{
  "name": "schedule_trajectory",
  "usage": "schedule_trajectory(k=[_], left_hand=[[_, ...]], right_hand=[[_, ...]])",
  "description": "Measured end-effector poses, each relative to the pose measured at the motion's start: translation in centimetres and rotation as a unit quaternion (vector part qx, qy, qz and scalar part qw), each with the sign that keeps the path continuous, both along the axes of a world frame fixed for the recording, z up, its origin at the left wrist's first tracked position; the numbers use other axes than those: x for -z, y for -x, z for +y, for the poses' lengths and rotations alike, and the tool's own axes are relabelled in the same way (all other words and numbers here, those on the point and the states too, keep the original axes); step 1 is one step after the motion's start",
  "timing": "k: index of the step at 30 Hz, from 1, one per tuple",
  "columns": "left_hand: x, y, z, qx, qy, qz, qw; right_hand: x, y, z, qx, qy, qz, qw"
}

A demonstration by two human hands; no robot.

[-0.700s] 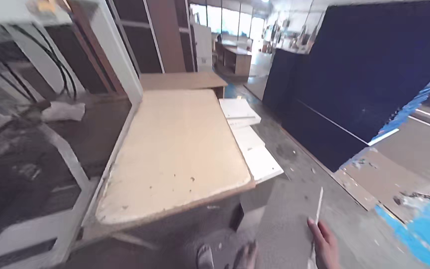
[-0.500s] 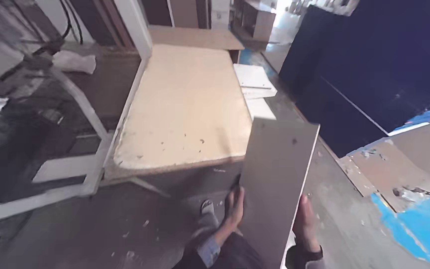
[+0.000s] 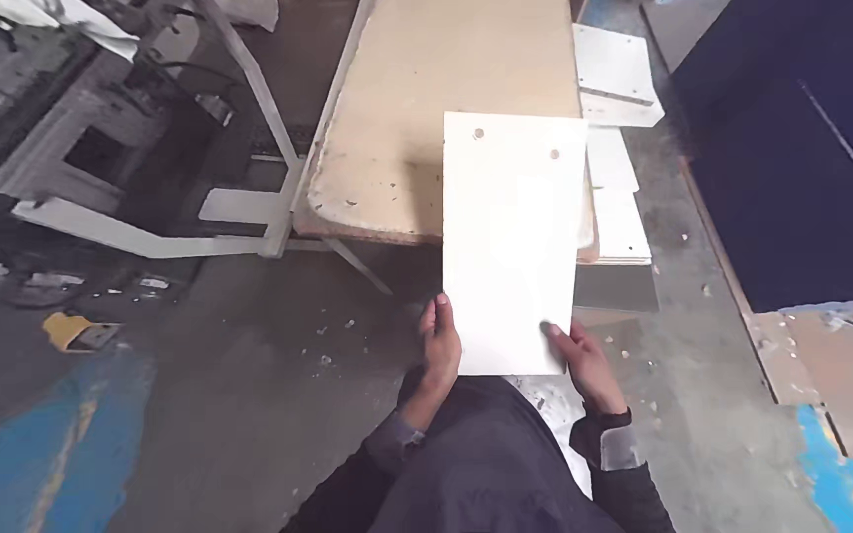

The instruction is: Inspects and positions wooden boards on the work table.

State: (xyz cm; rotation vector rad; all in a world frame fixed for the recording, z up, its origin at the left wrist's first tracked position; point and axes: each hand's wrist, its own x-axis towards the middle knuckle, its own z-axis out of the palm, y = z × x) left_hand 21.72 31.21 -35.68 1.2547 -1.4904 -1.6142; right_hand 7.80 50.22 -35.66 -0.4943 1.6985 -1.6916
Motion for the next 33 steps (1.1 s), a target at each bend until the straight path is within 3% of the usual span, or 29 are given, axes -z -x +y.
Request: schedule_trajectory(k=[8,16,22,28,31,33], left_hand=[[1.8,-2.5,0.6,-0.001,-0.089,-0.107,0.990],[4.4,-4.6,-3.2,0.125,-0.297,-0.046,0.946],[6.3,-4.7,-3.3,0.099,-0.287,-0.082,0.949],[5.0,-5.1,-2.7,0.101,-0.311,-0.050,0.944],[4.2,-5.7,-3.1,0.129,-0.279,-0.035,0.951],[3.5,-6.7,-3.6,0.210,-0.239,-0.018,0.948]], right_hand=[[2.1,-1.8,-1.2,0.017,-0.072,-0.048,0.996],[4.6,-1.4,0.8,0.066,-0.071,-0.028,0.995],[5.7,-0.4,2.6,0.063,-0.114,-0.055,0.990],[5.7,-1.7,3.4,0.019,-0.103,-0.101,0.989],[5.2,-2.5,3.5,0.018,-0.071,-0.162,0.984],[4.7,-2.8,3.5,0.032,-0.047,-0.185,0.981]])
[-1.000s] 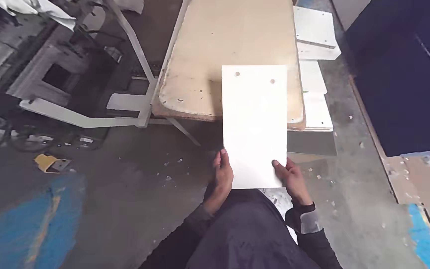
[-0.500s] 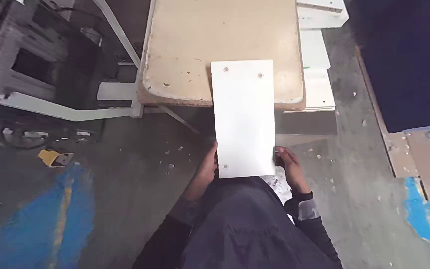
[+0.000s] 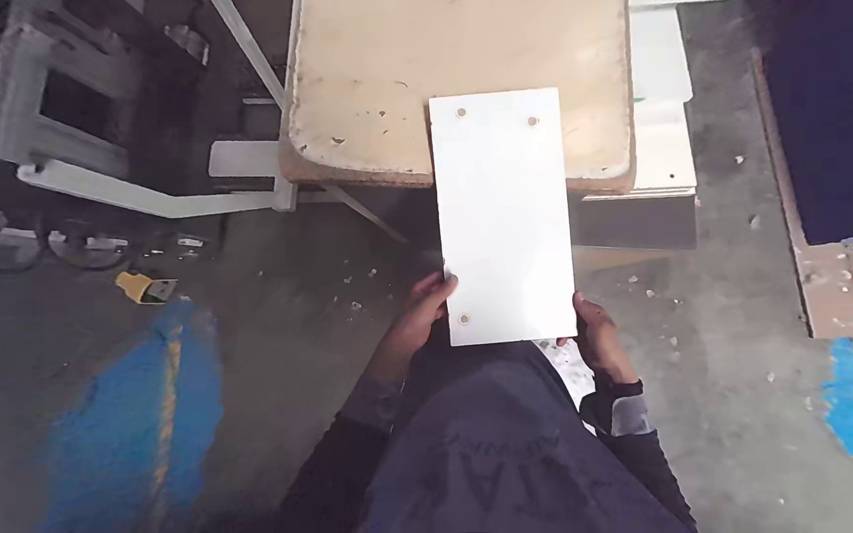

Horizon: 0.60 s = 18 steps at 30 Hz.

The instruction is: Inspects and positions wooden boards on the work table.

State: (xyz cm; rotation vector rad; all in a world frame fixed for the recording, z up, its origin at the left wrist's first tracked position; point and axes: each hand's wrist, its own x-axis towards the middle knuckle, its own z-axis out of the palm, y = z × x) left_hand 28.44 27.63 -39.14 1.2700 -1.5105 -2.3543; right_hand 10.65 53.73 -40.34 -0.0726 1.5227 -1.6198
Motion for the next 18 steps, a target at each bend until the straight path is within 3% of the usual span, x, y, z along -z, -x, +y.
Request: schedule_trajectory(k=[3,6,13,16,18], left_hand=[[-1.3,-1.4,-0.7,0.158,0.039,0.024,0.986],[-2.0,-2.1,-1.0,0.224,0.010,0.031,0.974],[-1.8,-1.8,-0.3,0.161,-0.010,0.044,0.986],[-2.1,-1.2,0.0,0.130,-0.038,0.069,0.988],[-2.3,-0.5,0.3,0.119,-0.038,0.083,0.989]], right_hand=[[-1.1,-0.4,-0.2,0.024,0.002,-0.023,0.999],[-1.7,-0.8,-0.5,0.045,-0.002,-0.035,0.998],[-2.6,-0.6,-1.4,0.064,-0.022,0.012,0.998],[-3.2,-0.6,-1.8,0.110,-0.063,0.143,0.982],[-3.9,-1.2,-1.8,0.135,-0.103,0.305,0.937]])
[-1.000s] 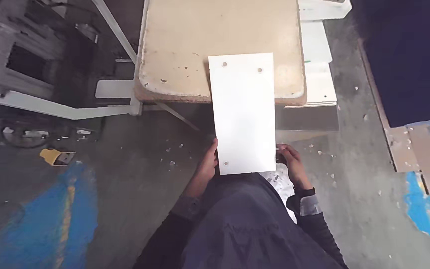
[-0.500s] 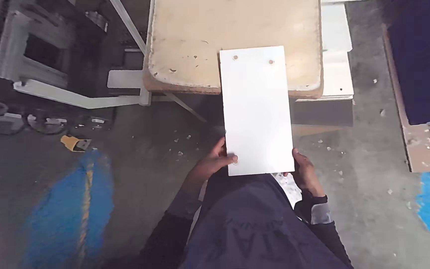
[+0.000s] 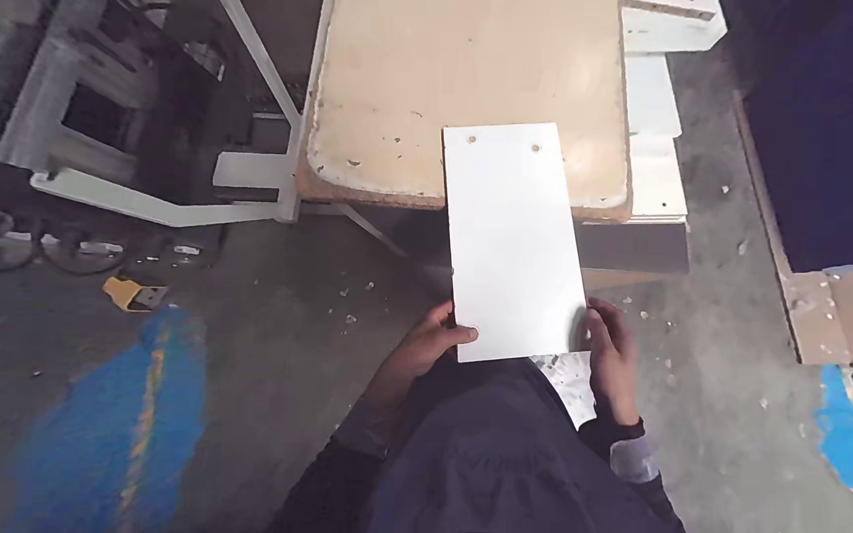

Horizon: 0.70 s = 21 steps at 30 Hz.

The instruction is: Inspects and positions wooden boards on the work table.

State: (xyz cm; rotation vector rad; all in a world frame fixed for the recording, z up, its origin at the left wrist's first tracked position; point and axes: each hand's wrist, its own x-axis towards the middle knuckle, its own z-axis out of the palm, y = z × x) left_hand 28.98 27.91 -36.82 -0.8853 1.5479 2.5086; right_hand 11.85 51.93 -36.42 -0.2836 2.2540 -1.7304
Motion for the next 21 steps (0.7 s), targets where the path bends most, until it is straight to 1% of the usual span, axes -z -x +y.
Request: schedule_trajectory(k=[1,2,3,4,6,7,8,9,10,12,14,15,17,18,20,21], left_hand=[[-0.1,0.5,0.1,0.004,0.004,0.005,1.000],[-0.1,1.1,0.3,0.009,0.004,0.004,1.000],[-0.3,1.6,0.6,0.017,0.003,-0.004,1.000],[-0.6,2.2,1.0,0.025,0.000,-0.012,1.000],[-1.0,3.3,1.8,0.035,-0.008,-0.016,0.999],[-1.1,3.7,2.2,0.036,-0.012,-0.017,0.999],[-1.3,3.8,2.6,0.033,-0.014,-0.018,0.999],[-1.5,3.8,3.0,0.030,-0.010,-0.016,0.999],[-1.8,3.8,3.2,0.027,-0.003,-0.003,1.000],[-3.0,3.5,3.9,0.032,0.028,0.038,0.998],[-5.0,3.5,4.4,0.019,0.073,0.110,0.991],[-5.8,3.5,4.6,-0.007,0.102,0.153,0.983],[-6.7,4.0,4.3,-0.070,0.181,0.218,0.957],[-6.7,4.5,3.8,-0.086,0.238,0.245,0.936],[-6.4,5.9,2.5,-0.104,0.359,0.275,0.886],[-6.3,6.5,1.9,-0.101,0.405,0.282,0.864]], right_hand=[[-0.5,-0.4,0.1,0.000,-0.040,0.092,0.995],[-1.0,-1.0,0.4,-0.019,-0.077,0.178,0.981],[-1.4,-1.7,0.6,-0.057,-0.103,0.250,0.961],[-1.8,-2.4,0.8,-0.109,-0.127,0.300,0.939],[-1.7,-2.9,0.9,-0.222,-0.192,0.355,0.888],[-1.2,-2.6,0.8,-0.259,-0.230,0.376,0.860],[-0.5,-2.2,0.9,-0.275,-0.263,0.390,0.839],[0.2,-1.6,1.0,-0.270,-0.281,0.402,0.829],[0.7,-0.6,0.9,-0.242,-0.284,0.419,0.828],[1.0,1.0,0.4,-0.162,-0.272,0.425,0.848],[0.9,1.8,-0.9,-0.096,-0.210,0.397,0.888],[0.7,1.6,-1.8,-0.089,-0.160,0.371,0.910],[0.1,0.6,-3.9,-0.093,-0.067,0.322,0.940],[-0.2,0.0,-4.9,-0.099,-0.030,0.299,0.949],[-0.5,-0.7,-6.5,-0.111,0.020,0.263,0.958],[-0.7,-1.2,-7.0,-0.126,0.042,0.234,0.963]])
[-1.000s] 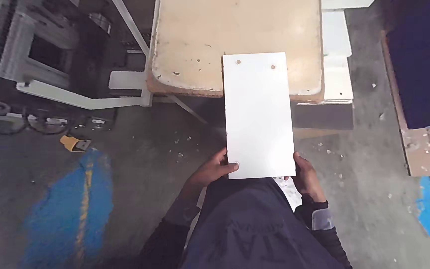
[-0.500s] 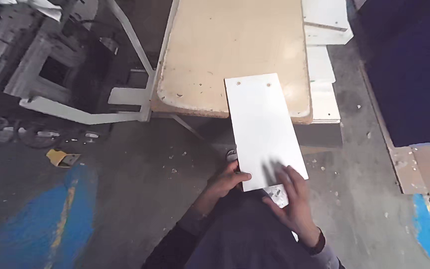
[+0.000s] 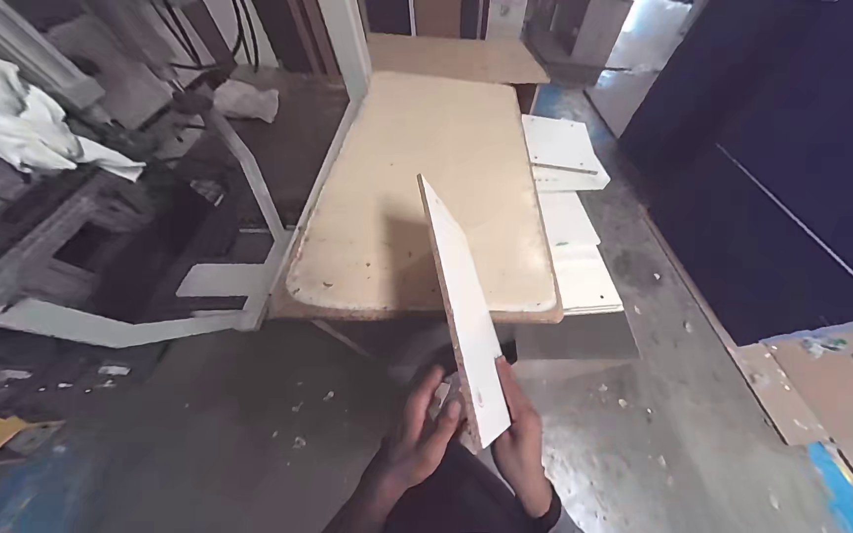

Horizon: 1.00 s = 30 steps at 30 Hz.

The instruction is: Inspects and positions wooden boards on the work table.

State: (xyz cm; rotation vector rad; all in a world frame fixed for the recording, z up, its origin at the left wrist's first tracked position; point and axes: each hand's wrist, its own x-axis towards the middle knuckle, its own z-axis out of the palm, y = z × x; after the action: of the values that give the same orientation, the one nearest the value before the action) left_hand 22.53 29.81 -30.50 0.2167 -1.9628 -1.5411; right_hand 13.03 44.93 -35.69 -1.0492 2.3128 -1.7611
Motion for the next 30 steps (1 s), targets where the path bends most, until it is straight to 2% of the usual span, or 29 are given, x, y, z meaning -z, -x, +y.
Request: schedule_trajectory(k=[4,6,8,9,10,12,14,17,20,23,25,28,30], left_hand=[[-0.2,3.3,-1.8,-0.001,0.144,-0.008,0.990],[1.5,4.6,-2.5,-0.020,0.200,-0.120,0.972],[3.7,5.9,-3.7,-0.020,0.266,-0.292,0.919],[4.9,6.3,-4.5,-0.012,0.300,-0.339,0.892],[6.1,6.7,-5.3,-0.010,0.338,-0.357,0.871],[7.6,7.1,-6.5,-0.013,0.388,-0.343,0.856],[8.2,7.3,-7.5,-0.014,0.419,-0.318,0.850],[7.5,8.9,-9.7,0.004,0.430,-0.301,0.851],[6.5,11.9,-13.3,0.056,0.390,-0.307,0.866],[6.5,18.5,-21.1,0.080,0.396,-0.310,0.861],[6.7,23.7,-27.8,0.082,0.421,-0.273,0.861],[6.7,30.3,-36.7,0.078,0.444,-0.225,0.864],[6.0,33.1,-39.8,0.050,0.457,-0.243,0.854]], right_hand=[[-0.9,-1.7,-1.7,-0.093,0.068,-0.166,0.979],[-0.7,-2.1,-2.3,-0.149,0.036,-0.302,0.941],[0.8,-1.8,-3.3,-0.189,-0.047,-0.433,0.880],[2.2,-1.6,-3.6,-0.236,-0.090,-0.437,0.863],[3.6,-1.2,-3.9,-0.303,-0.127,-0.387,0.861],[5.2,-0.2,-4.8,-0.401,-0.168,-0.292,0.852],[5.0,0.6,-5.7,-0.433,-0.168,-0.289,0.837],[4.5,2.2,-7.1,-0.416,-0.132,-0.322,0.840],[5.0,3.8,-8.4,-0.389,-0.127,-0.344,0.845],[7.3,5.5,-9.8,-0.358,-0.172,-0.342,0.852],[8.9,6.4,-10.4,-0.314,-0.181,-0.357,0.861],[11.6,7.1,-10.3,-0.186,-0.227,-0.381,0.877],[13.5,6.7,-8.4,-0.077,-0.279,-0.388,0.875]])
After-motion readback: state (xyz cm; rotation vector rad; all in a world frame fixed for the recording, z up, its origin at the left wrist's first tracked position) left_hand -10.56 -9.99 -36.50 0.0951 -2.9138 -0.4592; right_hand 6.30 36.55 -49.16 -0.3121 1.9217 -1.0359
